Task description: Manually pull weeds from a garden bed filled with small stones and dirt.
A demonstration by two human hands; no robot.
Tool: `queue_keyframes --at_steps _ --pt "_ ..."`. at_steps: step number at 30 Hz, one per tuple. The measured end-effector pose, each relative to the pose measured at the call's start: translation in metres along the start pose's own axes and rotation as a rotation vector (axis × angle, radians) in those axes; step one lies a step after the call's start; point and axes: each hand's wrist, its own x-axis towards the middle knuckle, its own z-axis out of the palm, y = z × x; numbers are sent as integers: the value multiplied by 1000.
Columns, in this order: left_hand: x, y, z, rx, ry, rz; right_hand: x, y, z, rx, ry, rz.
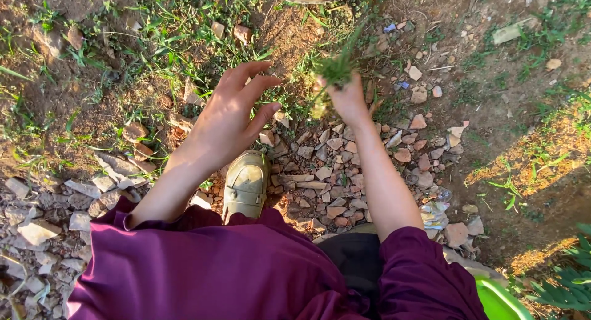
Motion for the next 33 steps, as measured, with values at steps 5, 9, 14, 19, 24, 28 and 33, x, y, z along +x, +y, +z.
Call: queue_keyframes --at_steps 5,9,14,19,24,28,33 --pt "0 -4 4 -1 -1 5 -7 -19 -30 539 90 -149" --pt "10 3 10 -15 6 53 -6 -14 -7 -319 42 -125" --pt "4 6 14 -6 -2 66 -16 -23 25 -720 110 -289" --pt "2 8 15 4 -8 43 3 -9 22 -530 -177 -18" --pt "-1 4 12 -11 -6 53 5 -13 -24 -53 -178 172" --pt "1 7 14 6 -9 45 15 12 -33 39 65 3" --pt "2 10 15 -9 -16 32 8 19 12 -286 155 -277"
